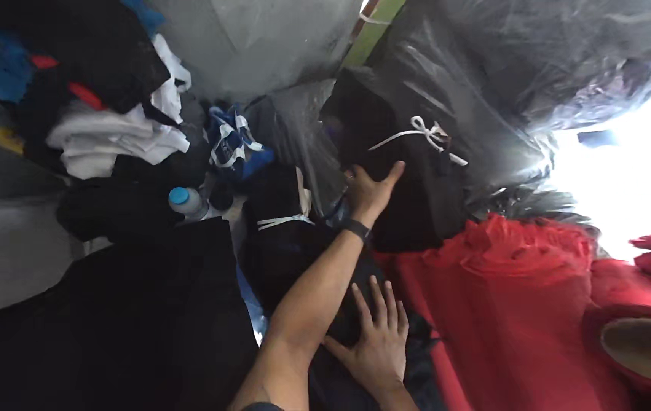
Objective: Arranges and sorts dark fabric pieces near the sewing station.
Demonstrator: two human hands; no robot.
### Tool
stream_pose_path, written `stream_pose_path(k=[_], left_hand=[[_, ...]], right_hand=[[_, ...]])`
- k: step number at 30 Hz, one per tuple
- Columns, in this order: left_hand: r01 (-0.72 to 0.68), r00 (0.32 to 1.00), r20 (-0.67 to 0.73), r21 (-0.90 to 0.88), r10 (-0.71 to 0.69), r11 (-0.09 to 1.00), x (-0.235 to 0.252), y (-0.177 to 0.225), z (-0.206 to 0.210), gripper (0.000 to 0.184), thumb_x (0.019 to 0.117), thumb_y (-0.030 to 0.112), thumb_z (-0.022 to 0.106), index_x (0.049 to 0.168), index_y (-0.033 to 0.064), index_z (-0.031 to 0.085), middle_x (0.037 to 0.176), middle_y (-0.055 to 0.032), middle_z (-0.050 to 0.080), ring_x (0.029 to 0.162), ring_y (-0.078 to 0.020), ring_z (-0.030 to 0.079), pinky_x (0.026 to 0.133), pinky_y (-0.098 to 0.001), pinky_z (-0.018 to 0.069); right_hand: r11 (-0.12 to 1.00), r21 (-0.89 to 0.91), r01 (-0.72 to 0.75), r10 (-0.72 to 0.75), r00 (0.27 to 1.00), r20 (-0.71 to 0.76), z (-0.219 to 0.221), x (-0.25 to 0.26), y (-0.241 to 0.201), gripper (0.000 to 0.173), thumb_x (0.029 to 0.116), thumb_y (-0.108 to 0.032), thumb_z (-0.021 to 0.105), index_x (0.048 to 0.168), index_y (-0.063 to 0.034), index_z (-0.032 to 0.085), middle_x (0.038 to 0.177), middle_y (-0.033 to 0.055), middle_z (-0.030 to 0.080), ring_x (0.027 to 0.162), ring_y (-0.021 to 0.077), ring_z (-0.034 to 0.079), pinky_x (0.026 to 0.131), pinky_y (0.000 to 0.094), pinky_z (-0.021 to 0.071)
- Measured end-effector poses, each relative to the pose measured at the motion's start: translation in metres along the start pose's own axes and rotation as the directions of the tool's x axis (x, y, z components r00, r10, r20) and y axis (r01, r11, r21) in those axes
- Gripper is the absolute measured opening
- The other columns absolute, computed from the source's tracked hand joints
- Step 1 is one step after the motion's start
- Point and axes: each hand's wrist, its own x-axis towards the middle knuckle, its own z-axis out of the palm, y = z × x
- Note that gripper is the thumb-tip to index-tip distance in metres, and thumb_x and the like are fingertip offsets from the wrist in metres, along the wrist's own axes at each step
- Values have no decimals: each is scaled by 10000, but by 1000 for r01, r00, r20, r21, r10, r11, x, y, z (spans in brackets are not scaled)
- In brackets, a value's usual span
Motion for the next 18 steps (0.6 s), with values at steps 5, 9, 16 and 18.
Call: stream_pose_path(k=[5,9,16,18], left_hand=[[-9,1000,4,176,8,984,4,4,35,1175,787,825,633,1666,305,53,1672,-323,-70,1502,-598,90,1090,-814,208],[-24,999,41,196,17,980,1,-5,16,1221,765,749,736,1665,312,37,1666,-340,18,1480,-598,189,1086,-788,265],[109,979,-140,-260,-150,959,-23,-76,-76,479,1026,213,595,1449,9,499,1379,-224,581,1217,-345,598,996,-538,506],[177,984,26,-303,-177,936,-28,-75,-67,376,1037,139,554,1373,-30,544,1309,-209,624,1139,-291,642,954,-467,539]], right_hand=[[999,-16,31,-31,999,-10,0,1,-1,1129,668,-996,397,1457,-210,579,1558,210,465,1471,442,372,1158,659,269],[999,-36,26,-26,1000,1,-1,1,-3,1162,654,-1018,383,1486,-226,553,1564,206,459,1475,443,365,1161,658,267],[1000,-11,10,-10,1000,15,-2,4,0,1148,655,-1019,411,1503,-256,536,1579,170,453,1495,417,345,1170,660,258],[1000,2,3,-3,1000,18,-2,2,1,1135,656,-1018,414,1494,-264,544,1572,171,462,1490,423,352,1165,670,260]])
